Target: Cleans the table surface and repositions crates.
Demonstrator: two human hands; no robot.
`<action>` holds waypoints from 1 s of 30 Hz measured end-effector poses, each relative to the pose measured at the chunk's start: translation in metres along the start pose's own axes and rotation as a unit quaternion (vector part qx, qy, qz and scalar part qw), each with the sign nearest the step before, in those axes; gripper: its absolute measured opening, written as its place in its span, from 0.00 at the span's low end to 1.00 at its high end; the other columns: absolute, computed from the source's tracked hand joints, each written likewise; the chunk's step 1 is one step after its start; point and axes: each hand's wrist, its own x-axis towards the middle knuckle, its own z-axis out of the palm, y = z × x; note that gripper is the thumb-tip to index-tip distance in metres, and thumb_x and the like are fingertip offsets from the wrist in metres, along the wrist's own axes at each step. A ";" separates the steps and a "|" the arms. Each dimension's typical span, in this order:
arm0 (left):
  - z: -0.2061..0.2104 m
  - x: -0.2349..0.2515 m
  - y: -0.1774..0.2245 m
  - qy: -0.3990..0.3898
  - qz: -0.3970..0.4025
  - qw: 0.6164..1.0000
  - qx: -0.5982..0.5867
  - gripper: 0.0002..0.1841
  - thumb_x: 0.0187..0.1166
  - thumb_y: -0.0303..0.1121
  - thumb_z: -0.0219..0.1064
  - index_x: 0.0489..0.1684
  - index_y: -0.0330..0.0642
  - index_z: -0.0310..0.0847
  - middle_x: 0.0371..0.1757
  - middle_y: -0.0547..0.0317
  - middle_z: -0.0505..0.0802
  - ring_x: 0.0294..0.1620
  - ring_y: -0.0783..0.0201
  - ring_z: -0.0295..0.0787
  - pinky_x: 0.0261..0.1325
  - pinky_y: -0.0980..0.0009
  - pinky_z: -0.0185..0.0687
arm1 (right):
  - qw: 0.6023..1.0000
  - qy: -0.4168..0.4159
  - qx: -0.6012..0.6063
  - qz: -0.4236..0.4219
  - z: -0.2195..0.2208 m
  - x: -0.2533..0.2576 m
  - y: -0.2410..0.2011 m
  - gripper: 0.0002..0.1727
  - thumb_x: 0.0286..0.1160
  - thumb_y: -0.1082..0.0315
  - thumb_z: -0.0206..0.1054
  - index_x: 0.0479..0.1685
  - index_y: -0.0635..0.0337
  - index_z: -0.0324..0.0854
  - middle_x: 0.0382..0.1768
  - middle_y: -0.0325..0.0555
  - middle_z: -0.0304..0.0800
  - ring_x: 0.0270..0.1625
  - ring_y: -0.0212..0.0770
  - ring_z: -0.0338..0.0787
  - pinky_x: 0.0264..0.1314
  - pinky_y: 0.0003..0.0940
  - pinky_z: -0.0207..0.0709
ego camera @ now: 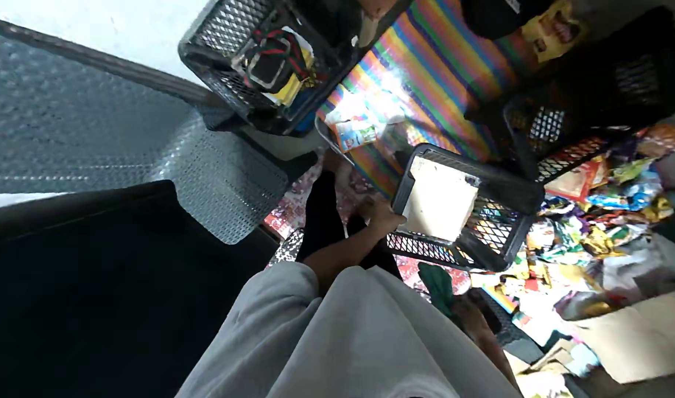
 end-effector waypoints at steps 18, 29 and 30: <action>-0.023 -0.024 -0.031 0.065 -0.006 0.988 -0.138 0.27 0.55 0.21 0.83 0.59 0.31 0.82 0.52 0.46 0.94 0.54 0.57 0.93 0.60 0.56 0.90 | 0.998 -0.056 0.007 -0.005 0.026 0.029 0.049 0.23 0.77 0.66 0.71 0.72 0.55 0.82 0.68 0.57 0.87 0.71 0.53 0.86 0.78 0.57 0.75; -0.007 -0.024 -0.051 0.137 -0.046 0.974 -0.175 0.28 0.51 0.23 0.84 0.56 0.30 0.82 0.49 0.44 0.93 0.50 0.56 0.93 0.55 0.57 0.90 | 0.995 -0.089 -0.008 -0.048 0.029 0.026 0.027 0.23 0.79 0.67 0.68 0.74 0.58 0.81 0.69 0.62 0.84 0.72 0.57 0.83 0.78 0.58 0.74; -0.001 -0.023 -0.054 0.137 -0.052 0.973 -0.181 0.31 0.51 0.24 0.84 0.59 0.30 0.80 0.51 0.43 0.93 0.52 0.56 0.92 0.56 0.56 0.90 | 0.995 -0.088 -0.006 -0.041 0.029 0.024 0.022 0.23 0.78 0.68 0.68 0.73 0.59 0.81 0.69 0.62 0.84 0.72 0.57 0.83 0.78 0.58 0.74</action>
